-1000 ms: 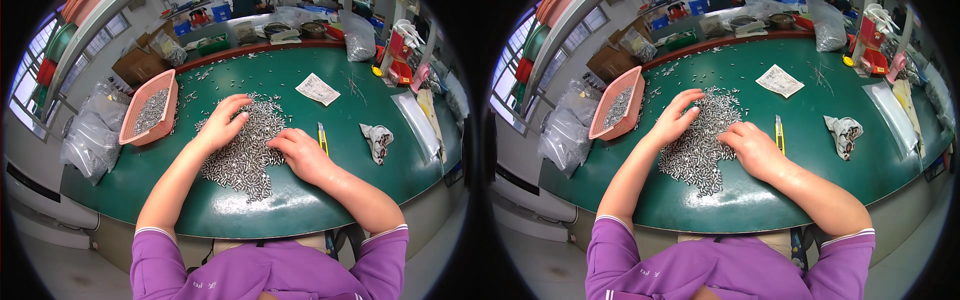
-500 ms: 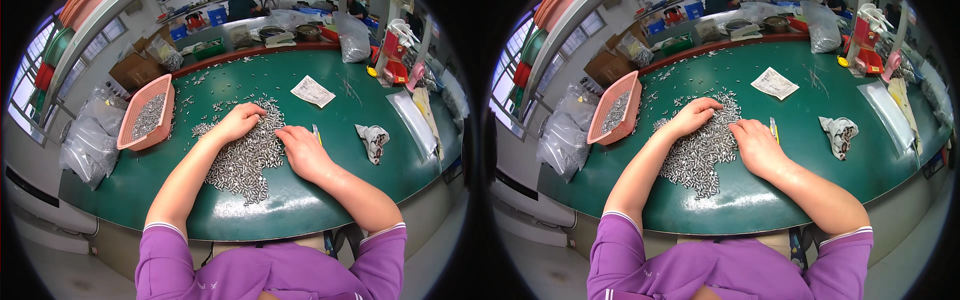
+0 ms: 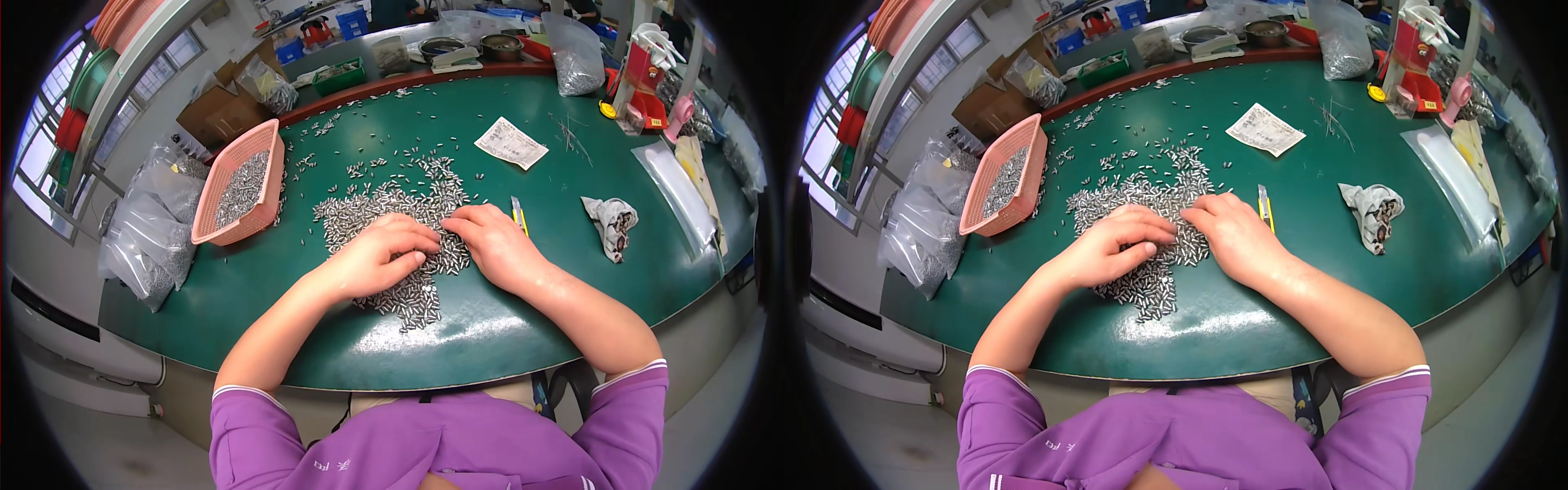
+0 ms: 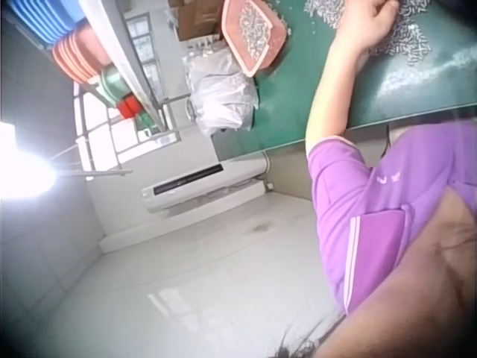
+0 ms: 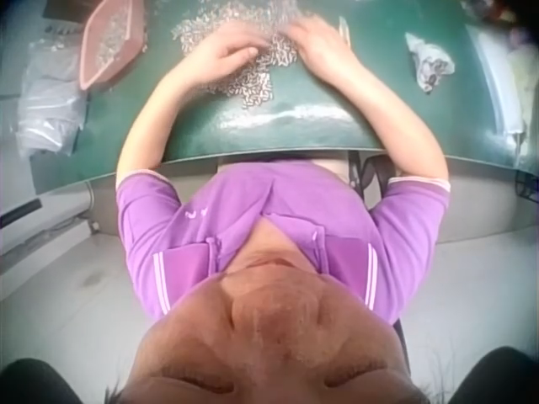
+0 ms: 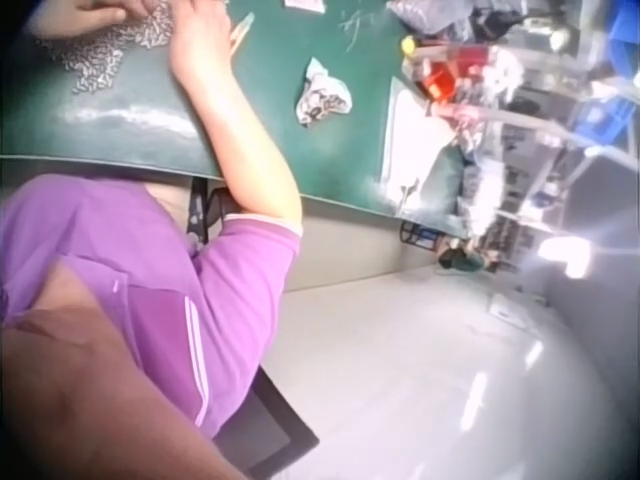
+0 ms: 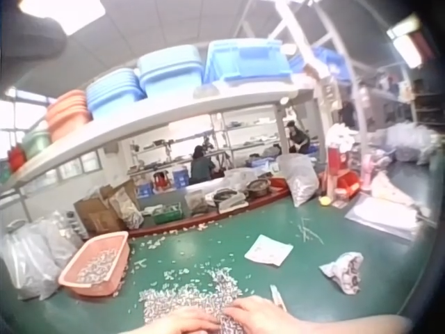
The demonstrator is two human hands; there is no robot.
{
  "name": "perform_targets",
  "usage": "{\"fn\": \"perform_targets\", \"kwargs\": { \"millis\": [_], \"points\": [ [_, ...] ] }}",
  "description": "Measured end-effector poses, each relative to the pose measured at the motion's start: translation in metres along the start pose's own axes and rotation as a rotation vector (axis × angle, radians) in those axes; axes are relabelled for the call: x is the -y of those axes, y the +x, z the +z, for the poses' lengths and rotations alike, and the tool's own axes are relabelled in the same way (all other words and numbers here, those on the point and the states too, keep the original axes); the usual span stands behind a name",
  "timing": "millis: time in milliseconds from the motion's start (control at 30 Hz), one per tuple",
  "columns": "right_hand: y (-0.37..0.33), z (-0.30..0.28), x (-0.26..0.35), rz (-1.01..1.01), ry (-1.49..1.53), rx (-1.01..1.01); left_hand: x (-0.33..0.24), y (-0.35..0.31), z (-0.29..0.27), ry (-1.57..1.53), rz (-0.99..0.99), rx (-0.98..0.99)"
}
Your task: Sorting or inspecting small silver components on a green workbench by hand.
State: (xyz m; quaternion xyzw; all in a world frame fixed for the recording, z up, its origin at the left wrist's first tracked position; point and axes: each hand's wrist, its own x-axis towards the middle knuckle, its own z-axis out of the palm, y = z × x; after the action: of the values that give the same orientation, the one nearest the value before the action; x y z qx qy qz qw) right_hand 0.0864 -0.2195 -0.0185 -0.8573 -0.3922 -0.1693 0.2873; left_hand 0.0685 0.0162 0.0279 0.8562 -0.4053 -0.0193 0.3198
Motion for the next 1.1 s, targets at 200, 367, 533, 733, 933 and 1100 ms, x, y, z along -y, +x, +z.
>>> {"fn": "perform_targets", "kwargs": {
  "millis": [200, 367, 533, 733, 933, 1100],
  "points": [
    [0.002, -0.004, 0.004, -0.041, 0.057, 0.043, 0.011, -0.021, -0.017, 0.164, -0.084, -0.254],
    [0.003, -0.002, 0.005, -0.084, 0.116, 0.045, 0.035, -0.032, -0.016, 0.196, -0.277, -0.275],
    [0.002, -0.003, 0.006, -0.087, 0.107, 0.035, 0.039, -0.018, -0.012, 0.220, -0.280, -0.391],
    [0.003, -0.002, 0.007, -0.102, 0.074, 0.005, 0.059, 0.018, -0.018, 0.370, -0.365, -0.343],
    [0.003, -0.002, 0.007, -0.111, 0.082, -0.018, 0.073, 0.033, -0.029, 0.549, -0.165, -0.166],
    [0.002, -0.002, 0.007, -0.117, 0.091, -0.035, 0.074, 0.038, -0.029, 0.589, -0.118, -0.117]
  ]
}}
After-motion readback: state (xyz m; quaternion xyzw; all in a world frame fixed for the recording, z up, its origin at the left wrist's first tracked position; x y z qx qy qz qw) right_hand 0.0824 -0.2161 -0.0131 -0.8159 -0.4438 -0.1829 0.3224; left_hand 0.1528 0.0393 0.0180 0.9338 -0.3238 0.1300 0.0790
